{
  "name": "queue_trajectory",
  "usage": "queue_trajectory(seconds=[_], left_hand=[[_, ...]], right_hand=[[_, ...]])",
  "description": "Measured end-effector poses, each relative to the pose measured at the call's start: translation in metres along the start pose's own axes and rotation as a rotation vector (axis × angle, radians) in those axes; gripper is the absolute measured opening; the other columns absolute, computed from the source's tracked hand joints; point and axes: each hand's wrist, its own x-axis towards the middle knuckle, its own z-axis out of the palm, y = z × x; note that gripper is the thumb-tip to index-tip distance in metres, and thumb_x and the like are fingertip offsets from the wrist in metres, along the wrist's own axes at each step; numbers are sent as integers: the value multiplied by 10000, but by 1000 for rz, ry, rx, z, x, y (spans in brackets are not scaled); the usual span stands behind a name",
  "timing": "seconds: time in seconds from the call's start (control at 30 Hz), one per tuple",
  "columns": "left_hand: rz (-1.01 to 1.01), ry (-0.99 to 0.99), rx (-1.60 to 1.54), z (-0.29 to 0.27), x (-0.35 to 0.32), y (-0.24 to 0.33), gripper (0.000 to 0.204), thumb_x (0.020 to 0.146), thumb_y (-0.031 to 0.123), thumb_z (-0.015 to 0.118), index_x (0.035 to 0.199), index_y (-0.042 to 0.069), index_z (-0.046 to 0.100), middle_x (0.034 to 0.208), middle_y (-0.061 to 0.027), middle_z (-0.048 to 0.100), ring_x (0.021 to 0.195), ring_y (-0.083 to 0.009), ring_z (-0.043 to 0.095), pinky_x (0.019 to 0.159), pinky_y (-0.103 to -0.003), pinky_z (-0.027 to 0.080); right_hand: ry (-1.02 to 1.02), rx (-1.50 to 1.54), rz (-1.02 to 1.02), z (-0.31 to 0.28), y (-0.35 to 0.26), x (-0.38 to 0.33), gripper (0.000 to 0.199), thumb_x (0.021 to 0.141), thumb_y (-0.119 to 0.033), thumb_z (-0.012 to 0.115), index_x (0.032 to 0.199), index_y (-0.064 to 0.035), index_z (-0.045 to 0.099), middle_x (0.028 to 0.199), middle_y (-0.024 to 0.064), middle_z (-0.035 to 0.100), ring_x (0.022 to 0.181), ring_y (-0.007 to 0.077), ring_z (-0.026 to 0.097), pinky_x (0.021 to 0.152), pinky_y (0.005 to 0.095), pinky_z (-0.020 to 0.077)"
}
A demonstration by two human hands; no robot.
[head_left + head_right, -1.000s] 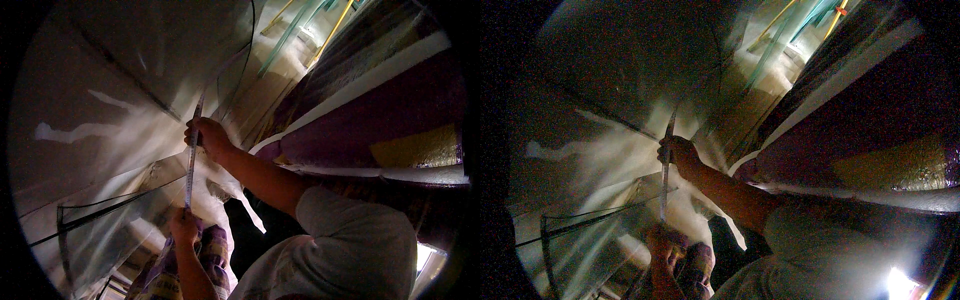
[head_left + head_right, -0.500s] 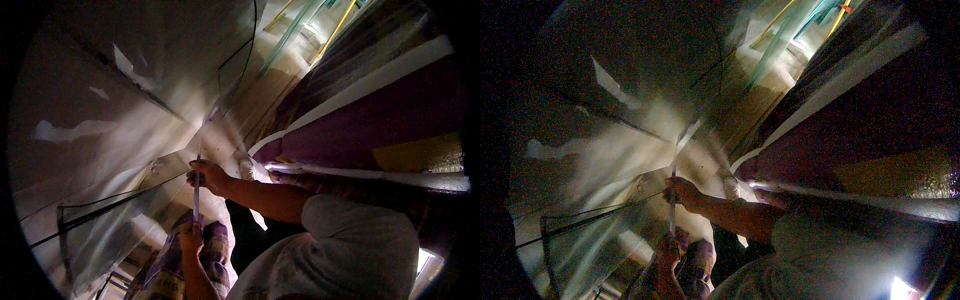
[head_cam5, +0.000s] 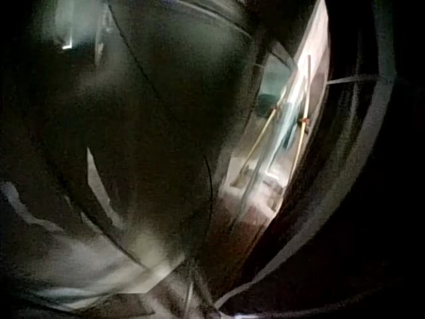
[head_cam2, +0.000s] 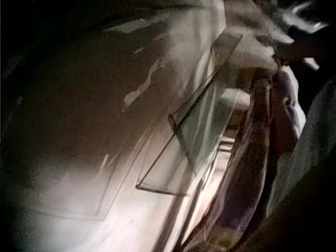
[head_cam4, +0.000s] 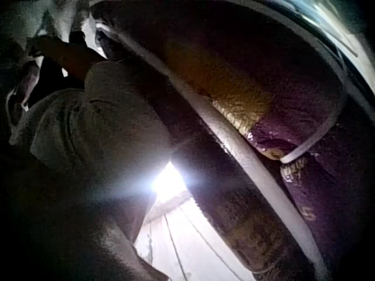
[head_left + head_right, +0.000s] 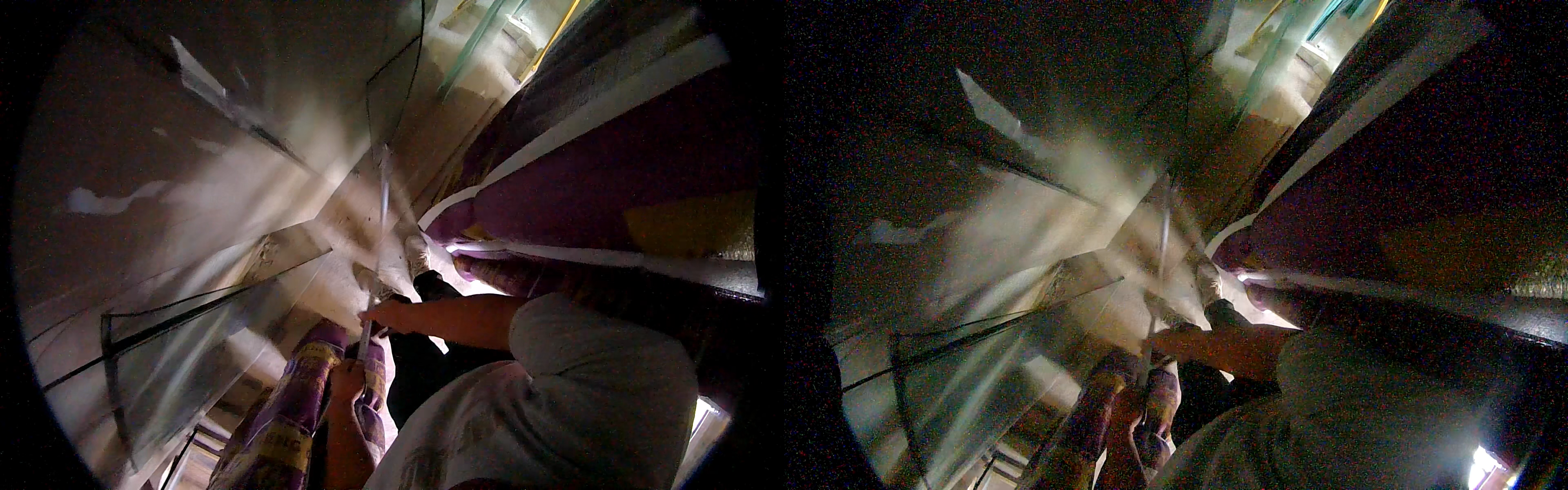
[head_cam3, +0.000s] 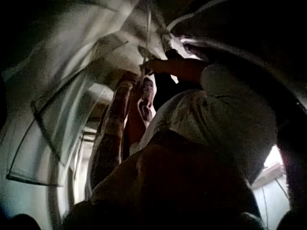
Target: The person measures a large sheet of glass on a workbench using a tape measure and a metal ruler. They then move to a stack of wrapped glass panels and measure their dimensions. The person returns to the workbench to measure the glass again.
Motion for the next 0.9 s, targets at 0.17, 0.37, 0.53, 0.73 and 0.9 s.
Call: queue_trajectory(seconds=[0.17, 0.37, 0.53, 0.73, 0.9], left_hand=[[-163, -139, -84, 2, -6, 13, 306, 894, 301, 608, 1000, 31, 708, 929, -223, 702, 895, -456, 665, 855, -514, 521], [658, -91, 226, 65, 42, -66, 233, 890, 194, 622, 1059, 69, 723, 984, -186, 710, 977, -417, 675, 905, -467, 541], [545, -289, 258, 84, 42, 18, 262, 928, 150, 588, 1145, 76, 713, 1107, -192, 710, 1076, -348, 670, 910, -416, 552], [515, -345, -320, 129, 64, 61, 309, 1001, 261, 516, 1083, 20, 690, 1053, -147, 714, 964, -293, 685, 810, -408, 549], [-398, -632, -1209, 160, 84, 89, 194, 991, 241, 583, 907, 76, 642, 789, -60, 626, 666, -196, 577, 547, -342, 442]], right_hand=[[-67, -66, 43, -11, 56, 12, 550, 943, -559, 652, 1181, -63, 639, 974, 92, 676, 778, 231, 689, 722, 383, 560], [-195, -273, -312, -7, 67, -26, 578, 930, -550, 672, 1267, -85, 607, 1105, 87, 676, 978, 186, 665, 831, 347, 530], [-95, -63, -197, -22, 107, -46, 669, 896, -597, 683, 1275, -52, 603, 1156, 58, 651, 1032, 194, 615, 881, 293, 476], [190, -81, -226, -55, 118, -70, 625, 911, -568, 681, 1229, -31, 657, 1102, 84, 678, 939, 199, 611, 835, 355, 502], [426, -741, 0, -41, 62, -175, 652, 897, -560, 672, 1207, 14, 672, 1089, 164, 699, 960, 262, 656, 826, 425, 527]])
